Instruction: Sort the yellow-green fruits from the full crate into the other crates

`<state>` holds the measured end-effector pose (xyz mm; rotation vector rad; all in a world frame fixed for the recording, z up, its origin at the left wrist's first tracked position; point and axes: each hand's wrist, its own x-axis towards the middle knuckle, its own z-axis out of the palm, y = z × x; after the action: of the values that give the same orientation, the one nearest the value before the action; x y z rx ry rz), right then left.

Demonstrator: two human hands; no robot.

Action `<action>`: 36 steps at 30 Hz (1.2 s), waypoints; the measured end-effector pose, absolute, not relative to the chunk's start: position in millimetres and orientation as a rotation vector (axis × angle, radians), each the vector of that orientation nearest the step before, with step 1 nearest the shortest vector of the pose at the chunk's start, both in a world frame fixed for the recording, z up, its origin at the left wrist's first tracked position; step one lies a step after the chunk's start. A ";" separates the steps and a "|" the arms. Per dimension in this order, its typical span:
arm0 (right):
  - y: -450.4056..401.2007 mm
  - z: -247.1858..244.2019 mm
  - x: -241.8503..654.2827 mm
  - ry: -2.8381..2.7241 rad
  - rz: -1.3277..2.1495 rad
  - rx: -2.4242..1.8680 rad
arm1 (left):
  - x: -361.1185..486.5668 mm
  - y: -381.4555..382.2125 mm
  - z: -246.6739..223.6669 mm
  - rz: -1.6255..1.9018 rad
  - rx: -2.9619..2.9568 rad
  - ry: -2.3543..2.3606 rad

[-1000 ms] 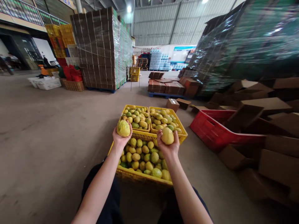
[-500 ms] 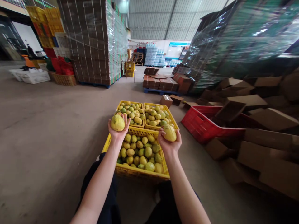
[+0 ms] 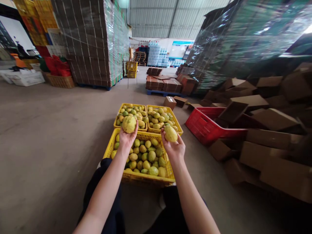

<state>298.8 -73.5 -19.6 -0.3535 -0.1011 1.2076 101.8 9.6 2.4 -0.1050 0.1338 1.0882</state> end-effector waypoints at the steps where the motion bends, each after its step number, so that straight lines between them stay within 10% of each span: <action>1: -74.2 -17.6 296.9 -0.097 1.208 -0.340 | 103.1 8.9 2.6 1.084 -0.108 0.113; 36: -54.9 -28.0 233.4 -0.392 1.235 -0.631 | 77.9 3.0 -4.8 1.221 0.040 0.289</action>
<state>233.4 -54.9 -28.0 -0.6313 -0.3920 1.2353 77.9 3.0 -4.8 0.0397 0.2892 1.2208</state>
